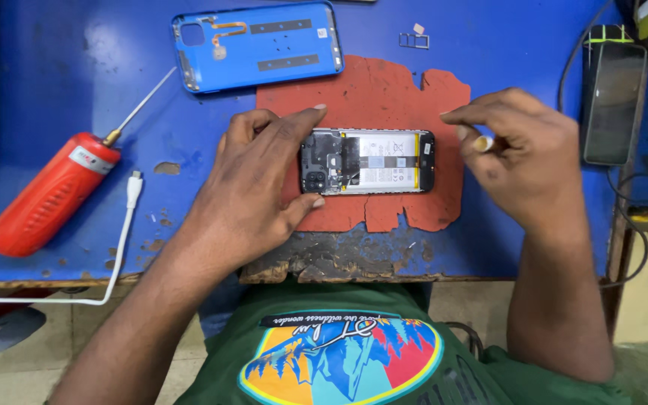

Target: The person uses a screwdriver and tweezers to remove screws and reposition internal components of a disassembled smartphone. They then place the blue back cover onto the phone and secure it by hand.

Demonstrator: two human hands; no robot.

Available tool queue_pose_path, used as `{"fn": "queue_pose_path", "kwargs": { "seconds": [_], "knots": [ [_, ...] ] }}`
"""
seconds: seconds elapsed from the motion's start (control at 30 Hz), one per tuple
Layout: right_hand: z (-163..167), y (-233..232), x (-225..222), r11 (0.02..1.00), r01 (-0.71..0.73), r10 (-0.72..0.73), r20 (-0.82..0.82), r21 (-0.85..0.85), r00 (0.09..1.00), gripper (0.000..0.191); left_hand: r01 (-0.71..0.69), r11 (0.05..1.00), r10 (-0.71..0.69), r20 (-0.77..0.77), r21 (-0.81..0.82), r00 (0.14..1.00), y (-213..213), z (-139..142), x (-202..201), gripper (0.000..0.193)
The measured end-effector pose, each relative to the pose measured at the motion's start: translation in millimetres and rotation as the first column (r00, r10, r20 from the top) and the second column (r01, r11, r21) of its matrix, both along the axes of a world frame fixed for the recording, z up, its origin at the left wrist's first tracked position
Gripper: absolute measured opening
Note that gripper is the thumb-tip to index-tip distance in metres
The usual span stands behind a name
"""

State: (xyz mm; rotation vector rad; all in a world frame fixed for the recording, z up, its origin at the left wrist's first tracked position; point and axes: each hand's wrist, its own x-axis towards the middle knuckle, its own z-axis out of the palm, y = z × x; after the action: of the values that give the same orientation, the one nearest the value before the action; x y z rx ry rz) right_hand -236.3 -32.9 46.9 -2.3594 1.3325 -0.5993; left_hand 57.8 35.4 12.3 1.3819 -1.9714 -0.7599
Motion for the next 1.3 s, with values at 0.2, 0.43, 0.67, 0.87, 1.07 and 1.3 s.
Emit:
{"fn": "queue_pose_path", "kwargs": {
  "seconds": [0.2,0.43,0.67,0.87,1.07,1.3],
  "knots": [
    [-7.0,0.1,20.7,0.995,-0.082,0.086,0.062,-0.062,0.994,0.014,-0.157,0.969,0.178,0.1,-0.19,0.979,-7.5,5.3,20.3,0.027],
    [-32.1,-8.2,31.9,0.977,-0.065,0.091,0.122,-0.201,0.988,0.016,0.023,0.868,0.288,0.541,-0.496,0.79,-38.9,-3.9,51.7,0.001],
    [-43.2,-6.8,17.1,0.974,0.004,0.023,0.114,-0.227,0.993,0.012,0.086,0.857,0.288,0.611,-0.508,0.737,-41.0,-3.3,51.5,0.003],
    [-42.3,-8.7,15.6,0.972,0.025,0.003,0.12,-0.234,0.993,0.01,0.104,0.806,0.313,0.569,-0.583,0.76,-43.0,22.3,52.1,0.003],
    [-34.8,-8.8,19.7,0.96,0.019,0.028,0.161,-0.281,0.987,0.01,0.103,0.75,0.376,0.55,-0.653,0.746,-52.4,42.4,51.6,0.005],
    [-22.2,-7.9,22.6,0.956,0.127,-0.084,0.168,-0.265,0.982,0.005,0.116,0.765,0.282,0.491,-0.634,0.824,-56.4,26.8,32.2,0.002]
  ]
}}
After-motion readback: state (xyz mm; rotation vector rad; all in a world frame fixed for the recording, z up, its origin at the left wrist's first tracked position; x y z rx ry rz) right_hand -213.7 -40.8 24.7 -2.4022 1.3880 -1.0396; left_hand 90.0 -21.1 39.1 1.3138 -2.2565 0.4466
